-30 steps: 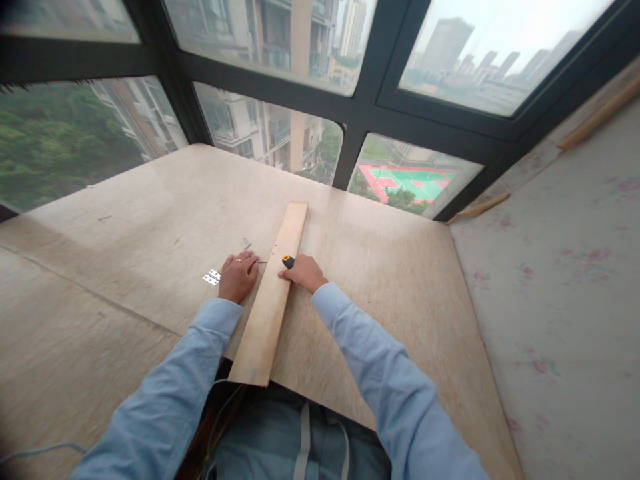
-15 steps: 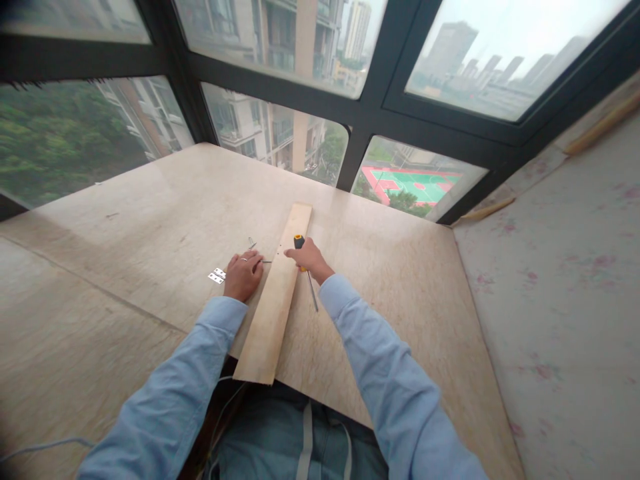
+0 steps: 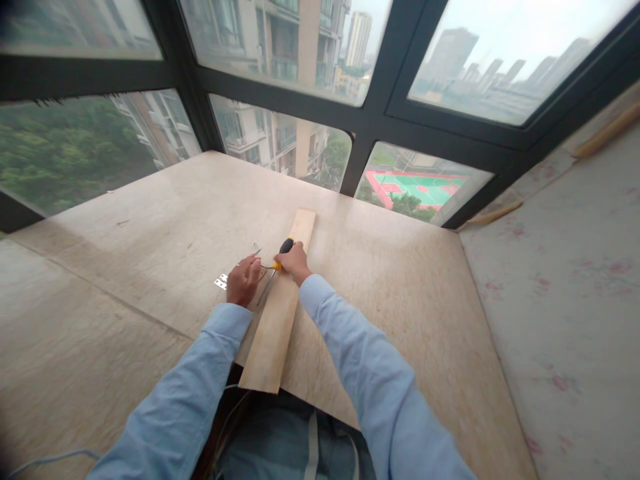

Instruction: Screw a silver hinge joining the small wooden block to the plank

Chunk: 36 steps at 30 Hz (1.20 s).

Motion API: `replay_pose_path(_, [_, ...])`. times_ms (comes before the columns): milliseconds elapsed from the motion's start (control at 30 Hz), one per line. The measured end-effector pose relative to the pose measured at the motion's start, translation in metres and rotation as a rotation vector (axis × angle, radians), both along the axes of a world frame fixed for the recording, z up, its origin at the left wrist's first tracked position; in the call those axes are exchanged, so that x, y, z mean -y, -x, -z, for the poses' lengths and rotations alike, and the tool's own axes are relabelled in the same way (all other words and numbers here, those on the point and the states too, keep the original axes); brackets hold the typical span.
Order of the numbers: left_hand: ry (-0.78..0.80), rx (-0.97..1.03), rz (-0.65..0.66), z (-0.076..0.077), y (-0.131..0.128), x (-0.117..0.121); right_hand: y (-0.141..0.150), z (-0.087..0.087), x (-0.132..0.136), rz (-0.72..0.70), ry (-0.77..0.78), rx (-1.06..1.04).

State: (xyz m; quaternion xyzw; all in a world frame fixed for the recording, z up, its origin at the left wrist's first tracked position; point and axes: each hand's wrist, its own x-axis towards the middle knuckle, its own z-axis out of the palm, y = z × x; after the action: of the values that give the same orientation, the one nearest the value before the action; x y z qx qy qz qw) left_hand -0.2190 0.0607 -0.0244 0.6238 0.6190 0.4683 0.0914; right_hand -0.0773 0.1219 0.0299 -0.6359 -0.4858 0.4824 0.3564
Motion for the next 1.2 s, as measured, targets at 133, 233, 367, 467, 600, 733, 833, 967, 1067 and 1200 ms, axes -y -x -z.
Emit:
replay_pose_path(133, [-0.018, 0.030, 0.067, -0.003, 0.000, 0.003, 0.016, -0.010, 0.001, -0.076, -0.035, 0.297])
replay_pose_path(233, [-0.005, -0.019, 0.074, -0.001, -0.002, 0.002, 0.028, -0.017, 0.000, -0.134, -0.062, 0.418])
replay_pose_path(367, [0.021, -0.095, 0.070, 0.003, -0.002, 0.001, 0.039, -0.024, 0.000, -0.181, -0.086, 0.504])
replay_pose_path(467, [0.037, -0.158, 0.120, 0.004, -0.001, 0.000, 0.043, -0.025, 0.003, -0.196, -0.091, 0.522])
replay_pose_path(600, [0.047, -0.220, 0.144, 0.004, 0.000, -0.002, 0.041, -0.019, 0.010, -0.214, -0.091, 0.494])
replay_pose_path(733, [0.059, -0.268, 0.118, 0.004, -0.001, -0.003, 0.034, -0.011, 0.020, -0.233, -0.099, 0.419])
replay_pose_path(833, [0.063, -0.301, 0.111, 0.004, -0.001, -0.003, 0.027, -0.009, 0.028, -0.234, -0.130, 0.342])
replay_pose_path(967, [0.082, -0.310, 0.062, 0.006, -0.002, -0.002, 0.008, -0.007, 0.044, -0.243, -0.207, 0.244])
replay_pose_path(1067, [0.102, -0.317, 0.047, 0.007, -0.003, -0.001, -0.019, -0.001, 0.061, -0.215, -0.293, 0.238])
replay_pose_path(1200, [0.098, -0.325, 0.056, 0.005, -0.004, -0.001, -0.055, 0.016, 0.090, -0.244, -0.482, 0.453])
